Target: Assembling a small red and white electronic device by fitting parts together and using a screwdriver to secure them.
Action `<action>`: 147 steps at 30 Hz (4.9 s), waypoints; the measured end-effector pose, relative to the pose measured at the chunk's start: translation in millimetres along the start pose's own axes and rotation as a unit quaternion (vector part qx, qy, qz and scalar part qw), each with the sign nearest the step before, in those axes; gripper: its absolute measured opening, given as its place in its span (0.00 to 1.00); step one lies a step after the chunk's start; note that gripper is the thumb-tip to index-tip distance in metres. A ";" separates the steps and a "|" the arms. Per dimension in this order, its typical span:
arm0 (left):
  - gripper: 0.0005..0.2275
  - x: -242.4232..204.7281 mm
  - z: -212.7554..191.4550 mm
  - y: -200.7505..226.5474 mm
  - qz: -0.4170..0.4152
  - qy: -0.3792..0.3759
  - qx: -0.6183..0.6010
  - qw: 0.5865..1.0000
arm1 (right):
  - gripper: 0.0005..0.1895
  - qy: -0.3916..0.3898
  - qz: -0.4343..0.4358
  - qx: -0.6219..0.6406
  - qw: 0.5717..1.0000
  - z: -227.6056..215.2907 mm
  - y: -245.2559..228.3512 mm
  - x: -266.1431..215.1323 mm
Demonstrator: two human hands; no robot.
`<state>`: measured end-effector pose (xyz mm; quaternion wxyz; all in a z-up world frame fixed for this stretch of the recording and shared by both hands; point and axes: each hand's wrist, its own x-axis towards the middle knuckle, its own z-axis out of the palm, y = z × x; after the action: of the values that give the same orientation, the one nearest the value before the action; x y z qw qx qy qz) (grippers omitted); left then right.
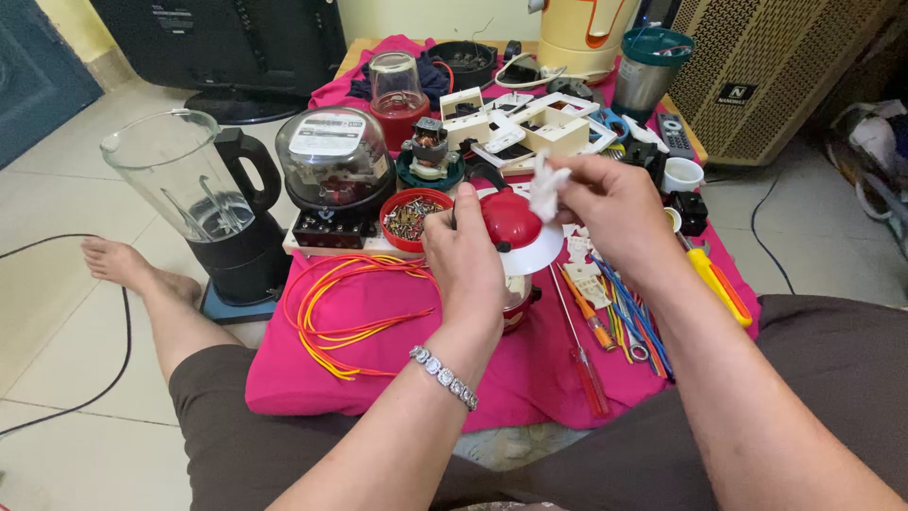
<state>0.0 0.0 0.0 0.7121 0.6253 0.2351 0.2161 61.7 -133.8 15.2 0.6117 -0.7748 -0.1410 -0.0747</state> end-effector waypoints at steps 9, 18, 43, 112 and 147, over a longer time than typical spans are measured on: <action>0.24 -5.7 -0.8 3.2 0.012 0.009 -0.007 1.000 | 0.12 -0.039 -0.125 -0.207 0.969 -14.8 8.5 -22.0; 0.26 2.3 -1.7 0.8 -0.016 -0.008 -0.021 1.000 | 0.11 -0.005 -0.037 -0.265 0.963 11.3 10.4 20.0; 0.28 1.6 0.5 -5.5 0.033 0.015 0.018 0.999 | 0.10 -0.046 -0.198 -0.458 0.866 44.9 -24.8 24.3; 0.22 1.1 -29.8 -8.0 0.155 -0.025 0.015 0.987 | 0.08 -0.014 -0.143 -0.210 0.967 -20.9 43.7 19.5; 0.30 73.8 7.6 36.7 0.336 -0.201 0.412 0.823 | 0.07 0.053 -0.109 -0.207 0.971 -27.8 58.9 -3.5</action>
<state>62.8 43.0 32.4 0.3032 0.9301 -0.0712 0.1947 78.2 -173.6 -33.8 0.4327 -0.8597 -0.1730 -0.2093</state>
